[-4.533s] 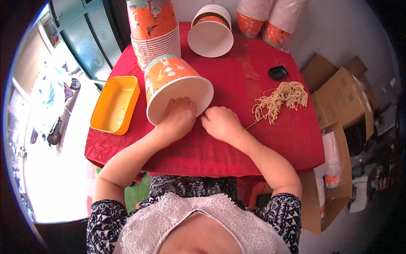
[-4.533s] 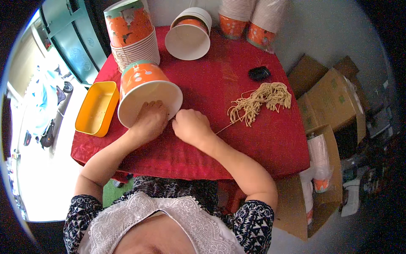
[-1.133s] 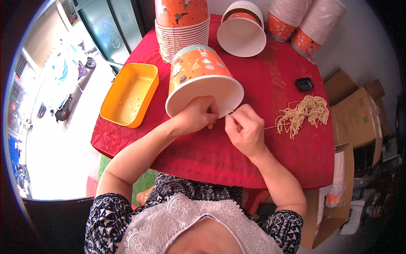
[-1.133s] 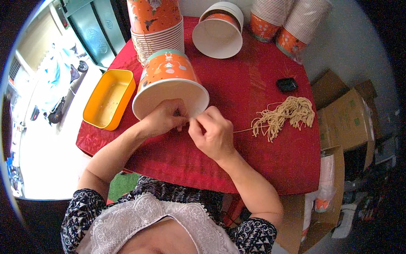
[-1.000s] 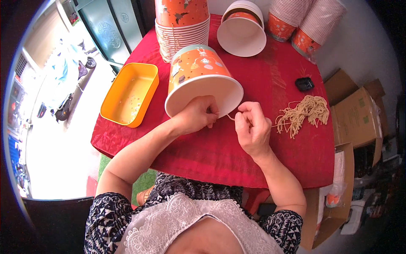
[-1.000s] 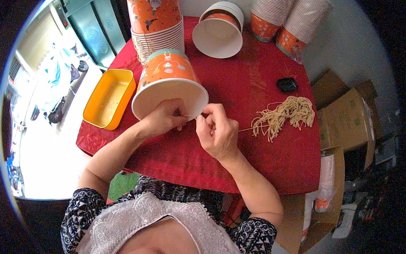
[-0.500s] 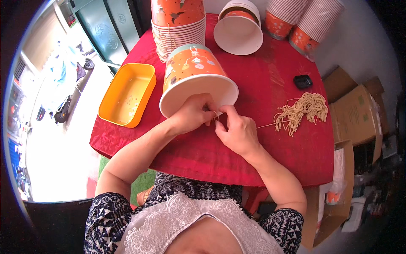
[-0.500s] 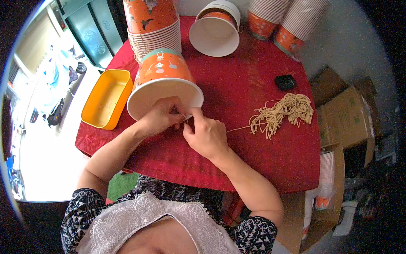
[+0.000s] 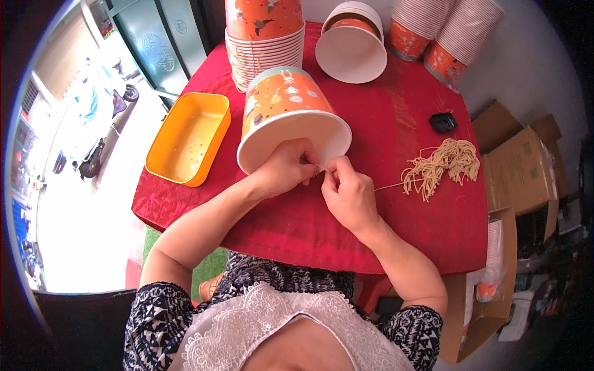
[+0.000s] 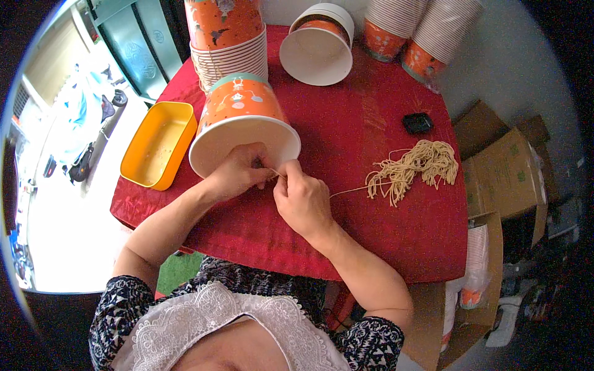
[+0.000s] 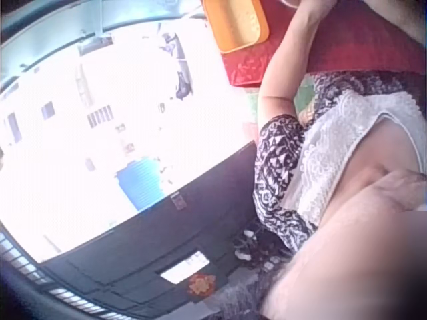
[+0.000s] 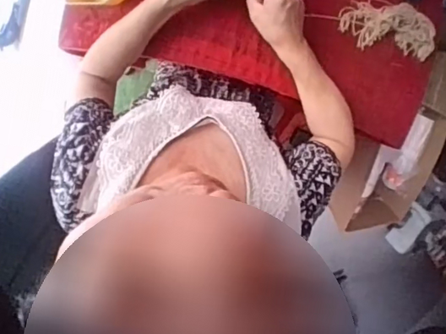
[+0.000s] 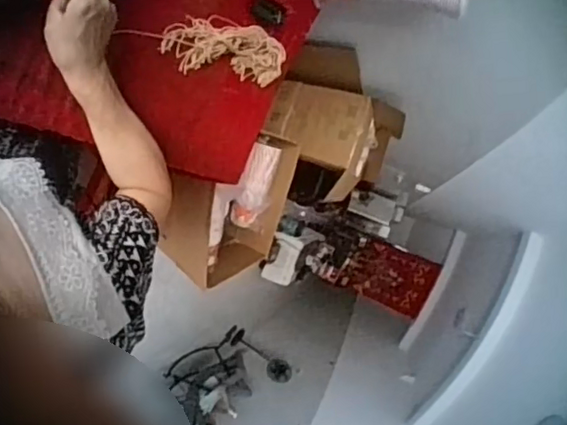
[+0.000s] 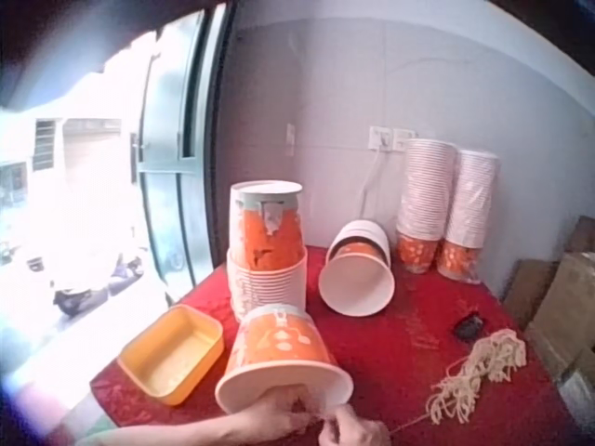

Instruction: Threading and tying string through pre-punched holes in paper buckets to create handles.

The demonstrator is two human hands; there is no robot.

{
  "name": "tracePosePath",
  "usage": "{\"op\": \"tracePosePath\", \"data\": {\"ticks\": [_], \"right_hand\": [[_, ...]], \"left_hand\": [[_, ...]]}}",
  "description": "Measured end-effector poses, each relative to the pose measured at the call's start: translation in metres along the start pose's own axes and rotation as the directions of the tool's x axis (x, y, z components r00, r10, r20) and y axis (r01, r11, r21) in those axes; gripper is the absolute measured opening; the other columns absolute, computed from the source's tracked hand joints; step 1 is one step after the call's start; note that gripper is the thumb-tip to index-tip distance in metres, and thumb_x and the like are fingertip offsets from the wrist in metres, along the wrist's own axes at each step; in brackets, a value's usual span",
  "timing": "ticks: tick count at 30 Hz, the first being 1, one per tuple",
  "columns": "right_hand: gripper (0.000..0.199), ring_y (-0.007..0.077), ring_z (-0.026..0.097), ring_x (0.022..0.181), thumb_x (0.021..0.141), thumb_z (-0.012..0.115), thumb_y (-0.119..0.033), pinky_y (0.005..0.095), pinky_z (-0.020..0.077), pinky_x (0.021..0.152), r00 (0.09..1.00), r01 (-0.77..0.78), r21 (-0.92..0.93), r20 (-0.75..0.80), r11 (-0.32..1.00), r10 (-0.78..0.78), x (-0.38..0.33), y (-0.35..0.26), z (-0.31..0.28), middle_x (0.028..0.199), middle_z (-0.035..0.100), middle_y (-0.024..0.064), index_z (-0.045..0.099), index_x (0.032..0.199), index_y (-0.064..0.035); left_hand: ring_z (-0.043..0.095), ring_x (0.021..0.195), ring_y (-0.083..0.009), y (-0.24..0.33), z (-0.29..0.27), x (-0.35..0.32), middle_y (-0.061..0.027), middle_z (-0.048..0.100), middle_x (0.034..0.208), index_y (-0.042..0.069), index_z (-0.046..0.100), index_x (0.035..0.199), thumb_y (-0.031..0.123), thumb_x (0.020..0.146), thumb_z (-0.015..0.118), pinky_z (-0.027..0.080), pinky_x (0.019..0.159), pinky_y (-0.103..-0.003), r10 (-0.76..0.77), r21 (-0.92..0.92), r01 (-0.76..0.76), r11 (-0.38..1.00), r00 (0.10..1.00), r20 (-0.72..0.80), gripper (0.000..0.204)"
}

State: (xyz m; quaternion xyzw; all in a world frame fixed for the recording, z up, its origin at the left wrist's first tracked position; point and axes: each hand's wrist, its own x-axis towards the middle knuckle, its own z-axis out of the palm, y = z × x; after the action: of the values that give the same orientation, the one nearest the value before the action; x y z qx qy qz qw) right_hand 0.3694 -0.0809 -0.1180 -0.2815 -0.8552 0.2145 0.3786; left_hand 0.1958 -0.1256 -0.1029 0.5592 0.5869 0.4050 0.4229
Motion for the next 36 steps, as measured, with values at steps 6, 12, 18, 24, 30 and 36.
{"op": "tracePosePath", "data": {"ticks": [6,12,18,24,30,36], "right_hand": [[0.012,0.0386,0.067,0.070,0.083,0.063,-0.006,0.0477,0.0527,0.059,0.995,-0.053,-0.010,0.084,0.999,0.054,0.003,-0.001,-0.003,0.077,0.067,0.0204,0.057,0.093,-0.0029],[0.010,0.0383,0.067,0.069,0.083,0.063,-0.007,0.0477,0.0530,0.059,0.997,-0.016,-0.038,0.072,0.999,0.018,0.002,0.006,0.002,0.074,0.066,0.0202,0.058,0.089,-0.0022],[0.009,0.0382,0.066,0.065,0.083,0.063,-0.007,0.0477,0.0521,0.056,0.999,0.040,-0.040,0.034,0.998,-0.039,0.001,0.012,0.008,0.070,0.065,0.0201,0.055,0.082,-0.0024],[0.009,0.0386,0.065,0.064,0.081,0.062,-0.007,0.0486,0.0513,0.055,0.999,0.037,-0.056,0.034,0.998,-0.035,0.002,0.016,0.010,0.067,0.063,0.0204,0.055,0.080,-0.0023],[0.009,0.0371,0.067,0.068,0.078,0.064,0.000,0.0436,0.0523,0.057,0.999,-0.007,-0.013,0.038,1.000,0.007,0.001,0.018,0.011,0.073,0.065,0.0194,0.059,0.085,0.0003],[0.011,0.0366,0.067,0.069,0.077,0.063,0.001,0.0429,0.0524,0.058,0.997,-0.044,0.008,0.058,0.999,0.044,0.002,0.015,0.009,0.073,0.065,0.0193,0.060,0.087,0.0008]], "left_hand": [[0.056,0.065,-0.0113,-0.004,0.004,0.000,-0.0045,0.059,0.072,0.001,0.057,0.089,0.007,0.084,0.065,0.045,0.056,-0.025,0.023,-0.055,-0.024,0.998,1.000,-0.019,0.011],[0.056,0.065,-0.0114,-0.003,0.007,-0.001,-0.0052,0.060,0.073,0.001,0.057,0.087,0.004,0.084,0.064,0.045,0.057,-0.025,0.007,-0.056,-0.009,0.998,0.999,-0.032,0.009],[0.057,0.064,-0.0118,-0.009,0.009,0.000,-0.0058,0.062,0.074,0.001,0.058,0.088,0.001,0.082,0.063,0.046,0.058,-0.026,0.069,-0.015,-0.070,0.997,0.996,-0.060,0.008],[0.060,0.070,-0.0142,-0.010,0.013,-0.002,-0.0069,0.062,0.076,0.001,0.059,0.088,0.001,0.080,0.062,0.048,0.062,-0.028,0.130,0.140,-0.118,0.983,0.988,-0.080,0.009],[0.064,0.084,-0.0275,-0.013,0.019,-0.004,-0.0148,0.064,0.086,0.002,0.060,0.092,0.002,0.080,0.062,0.051,0.074,-0.036,0.349,0.379,-0.280,0.882,0.929,-0.125,0.013],[0.063,0.082,-0.0376,-0.016,0.023,-0.002,-0.0184,0.062,0.088,0.001,0.060,0.089,0.000,0.078,0.063,0.051,0.073,-0.043,0.511,0.537,-0.366,0.760,0.848,-0.144,0.011]]}}
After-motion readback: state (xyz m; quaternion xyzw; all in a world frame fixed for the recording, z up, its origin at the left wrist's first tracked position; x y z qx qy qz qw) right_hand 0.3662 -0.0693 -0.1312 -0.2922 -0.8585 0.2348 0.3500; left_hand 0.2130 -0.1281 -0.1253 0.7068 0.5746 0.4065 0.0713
